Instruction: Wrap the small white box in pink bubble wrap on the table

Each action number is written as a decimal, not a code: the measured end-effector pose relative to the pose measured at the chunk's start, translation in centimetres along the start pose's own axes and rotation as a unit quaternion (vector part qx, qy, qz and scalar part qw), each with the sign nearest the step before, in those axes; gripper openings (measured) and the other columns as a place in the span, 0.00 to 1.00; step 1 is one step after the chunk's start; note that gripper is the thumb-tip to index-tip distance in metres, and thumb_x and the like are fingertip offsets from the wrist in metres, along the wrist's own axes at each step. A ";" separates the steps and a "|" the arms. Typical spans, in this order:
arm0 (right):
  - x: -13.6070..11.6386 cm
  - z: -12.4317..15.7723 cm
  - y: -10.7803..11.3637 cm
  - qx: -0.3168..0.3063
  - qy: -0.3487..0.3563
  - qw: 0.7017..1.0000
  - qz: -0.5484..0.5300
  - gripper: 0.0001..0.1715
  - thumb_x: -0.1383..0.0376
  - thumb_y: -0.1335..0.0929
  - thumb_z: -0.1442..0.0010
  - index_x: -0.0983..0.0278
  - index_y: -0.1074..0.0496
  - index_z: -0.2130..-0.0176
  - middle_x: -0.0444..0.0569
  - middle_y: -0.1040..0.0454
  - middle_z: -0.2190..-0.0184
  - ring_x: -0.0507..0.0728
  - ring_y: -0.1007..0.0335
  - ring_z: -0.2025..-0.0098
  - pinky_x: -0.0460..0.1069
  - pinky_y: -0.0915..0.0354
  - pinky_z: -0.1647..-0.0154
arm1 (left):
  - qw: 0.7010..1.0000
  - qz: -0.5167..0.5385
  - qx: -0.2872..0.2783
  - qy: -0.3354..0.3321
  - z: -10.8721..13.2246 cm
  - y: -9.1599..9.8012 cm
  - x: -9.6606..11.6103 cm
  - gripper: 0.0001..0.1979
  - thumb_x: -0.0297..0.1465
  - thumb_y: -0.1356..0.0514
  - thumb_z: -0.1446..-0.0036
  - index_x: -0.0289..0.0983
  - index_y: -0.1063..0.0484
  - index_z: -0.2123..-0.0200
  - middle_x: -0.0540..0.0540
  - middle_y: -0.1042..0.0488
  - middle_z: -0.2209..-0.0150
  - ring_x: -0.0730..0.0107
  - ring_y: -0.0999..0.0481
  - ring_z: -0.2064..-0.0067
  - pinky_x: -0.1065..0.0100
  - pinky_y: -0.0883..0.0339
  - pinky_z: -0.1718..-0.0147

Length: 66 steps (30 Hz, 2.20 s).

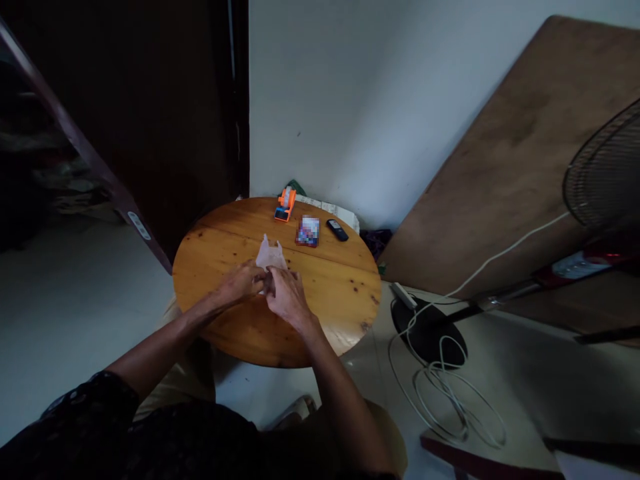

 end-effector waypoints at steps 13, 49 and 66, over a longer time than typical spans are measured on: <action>5.7 2.5 2.4 0.076 -0.161 0.984 -0.001 0.24 0.62 0.34 0.38 0.68 0.31 0.44 0.60 0.26 0.47 0.62 0.29 0.49 0.55 0.35 0.47 | 0.989 -0.044 0.021 -0.140 -0.1 -0.9 0.7 0.08 0.24 0.44 0.44 0.34 0.25 0.66 0.39 0.22 0.61 0.59 0.24 0.55 0.62 0.32 0.51; 4.1 0.5 -2.5 0.154 -0.204 0.912 -0.321 0.24 0.63 0.35 0.40 0.64 0.29 0.45 0.49 0.21 0.63 0.56 0.25 0.63 0.50 0.28 0.59 | 0.992 -0.013 0.002 -0.122 -0.3 -1.6 0.7 0.11 0.27 0.43 0.40 0.37 0.21 0.57 0.39 0.21 0.54 0.59 0.24 0.50 0.62 0.33 0.47; 2.5 -0.3 -2.2 -0.022 -0.144 0.957 -0.252 0.39 0.72 0.37 0.44 0.65 0.39 0.34 0.50 0.21 0.56 0.51 0.29 0.70 0.47 0.31 0.65 | 0.970 0.240 0.040 0.017 0.0 -2.7 -2.5 0.34 0.24 0.40 0.47 0.35 0.39 0.36 0.39 0.25 0.47 0.65 0.24 0.54 0.65 0.29 0.54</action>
Point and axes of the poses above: each hand's wrist, its own z-axis away from the middle knuckle, its own y-axis out of the back of the hand, x = y × z, the point moved 8 cm from there along -z, towards the middle knuckle
